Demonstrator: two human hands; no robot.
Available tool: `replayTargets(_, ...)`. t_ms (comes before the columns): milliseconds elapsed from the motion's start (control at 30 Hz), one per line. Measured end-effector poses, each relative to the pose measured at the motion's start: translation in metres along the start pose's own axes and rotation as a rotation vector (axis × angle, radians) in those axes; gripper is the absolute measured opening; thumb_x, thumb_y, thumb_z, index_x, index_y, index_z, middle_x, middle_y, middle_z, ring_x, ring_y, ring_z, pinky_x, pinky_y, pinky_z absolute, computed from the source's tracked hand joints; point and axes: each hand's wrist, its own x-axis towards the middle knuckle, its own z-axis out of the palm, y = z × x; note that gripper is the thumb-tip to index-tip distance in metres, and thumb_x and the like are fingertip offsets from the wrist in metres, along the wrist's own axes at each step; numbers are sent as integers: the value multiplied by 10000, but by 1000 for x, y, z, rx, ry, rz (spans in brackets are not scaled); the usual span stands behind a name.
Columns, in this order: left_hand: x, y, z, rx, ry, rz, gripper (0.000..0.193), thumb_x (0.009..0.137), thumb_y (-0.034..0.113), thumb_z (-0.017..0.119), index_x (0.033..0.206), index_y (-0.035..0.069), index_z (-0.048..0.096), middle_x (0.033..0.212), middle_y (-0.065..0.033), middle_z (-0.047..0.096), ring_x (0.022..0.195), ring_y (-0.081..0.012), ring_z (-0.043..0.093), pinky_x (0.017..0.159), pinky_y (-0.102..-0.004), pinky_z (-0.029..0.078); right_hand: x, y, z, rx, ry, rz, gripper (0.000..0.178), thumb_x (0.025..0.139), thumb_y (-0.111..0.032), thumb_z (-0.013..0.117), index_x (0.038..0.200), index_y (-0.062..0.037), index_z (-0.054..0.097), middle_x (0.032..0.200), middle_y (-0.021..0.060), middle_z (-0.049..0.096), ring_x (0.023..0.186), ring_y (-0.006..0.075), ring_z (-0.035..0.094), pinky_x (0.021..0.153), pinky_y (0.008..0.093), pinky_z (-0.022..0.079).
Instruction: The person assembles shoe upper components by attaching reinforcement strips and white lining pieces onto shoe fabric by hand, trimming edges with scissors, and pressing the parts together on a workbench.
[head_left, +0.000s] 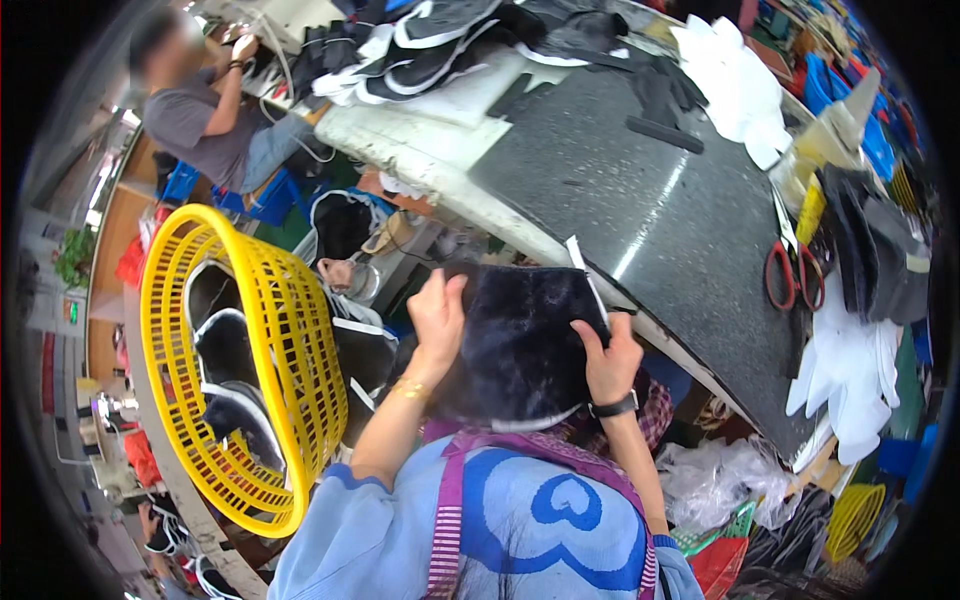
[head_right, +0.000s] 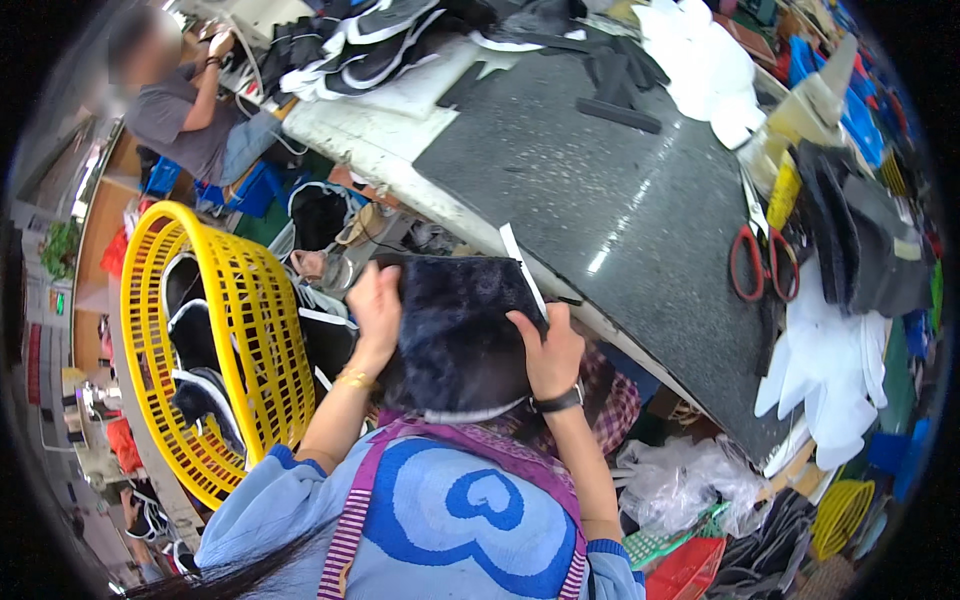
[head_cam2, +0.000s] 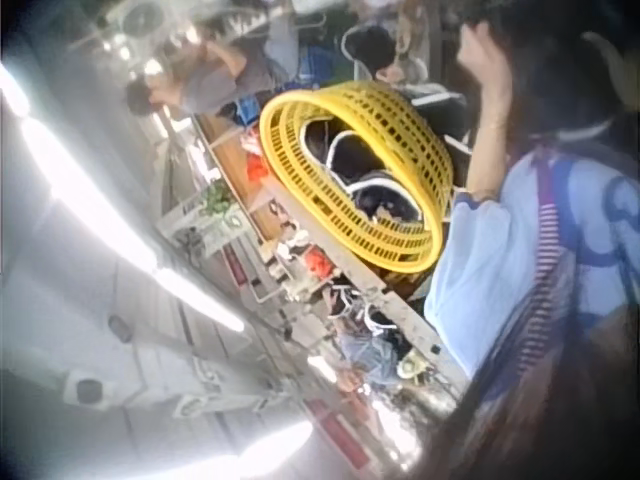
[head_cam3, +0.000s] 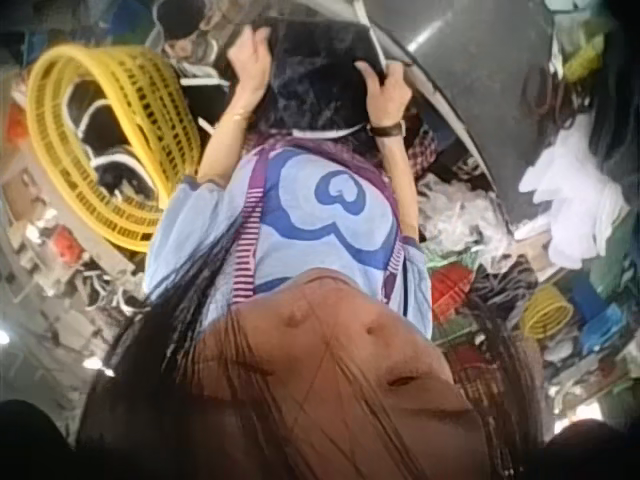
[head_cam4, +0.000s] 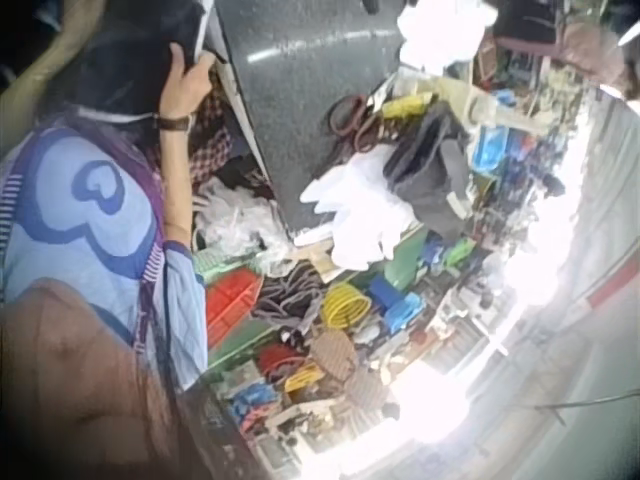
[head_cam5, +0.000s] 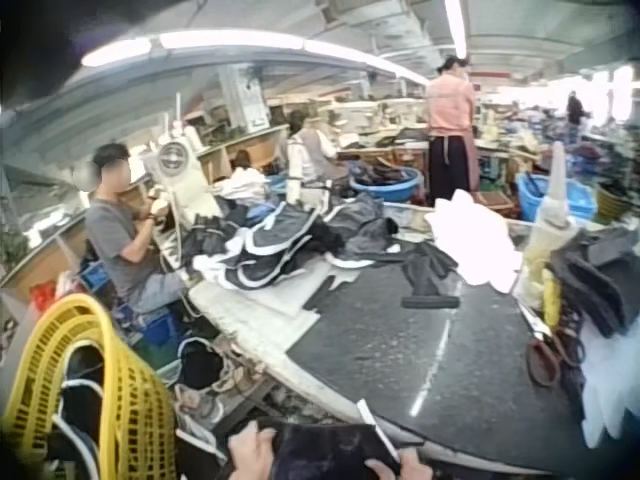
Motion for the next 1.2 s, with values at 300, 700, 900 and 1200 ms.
replayTargets(300, -13, -79, 130, -127, -438, 21, 192, 901, 140, 492, 840, -30, 557, 736, -258, 560, 752, -427, 562, 624, -439, 447, -25, 147, 60, -267, 56, 98, 348, 894, -243, 549, 1125, 17, 528, 1051, 272, 569, 954, 440, 548, 758, 455, 455)
replayTargets(700, 6, -100, 108, -635, -969, -404, 404, 774, 125, 691, 1111, -52, 554, 1050, -94, 625, 950, -149, 563, 834, -280, 445, -30, 125, 31, 249, 56, 419, 407, 816, -111, 662, 1163, 48, 521, 1139, 113, 571, 1058, 195, 509, 952, 336, 368)
replayTargets(900, 58, -43, 12, -622, -1285, -226, 369, 661, 116, 783, 964, -9, 614, 888, -37, 641, 820, -110, 556, 751, -272, 450, 13, 57, -10, 860, -748, 683, 321, 783, -54, 678, 1078, 33, 587, 1028, 23, 615, 918, 109, 552, 836, 261, 433)
replayTargets(1200, 121, 51, -44, -698, -685, 255, 171, 656, 40, 701, 819, 7, 665, 702, -81, 649, 677, -139, 609, 632, -291, 476, 36, -66, -70, 19, -273, -833, 305, 717, 46, 524, 978, -20, 668, 1043, 220, 636, 892, 290, 659, 769, 322, 512)
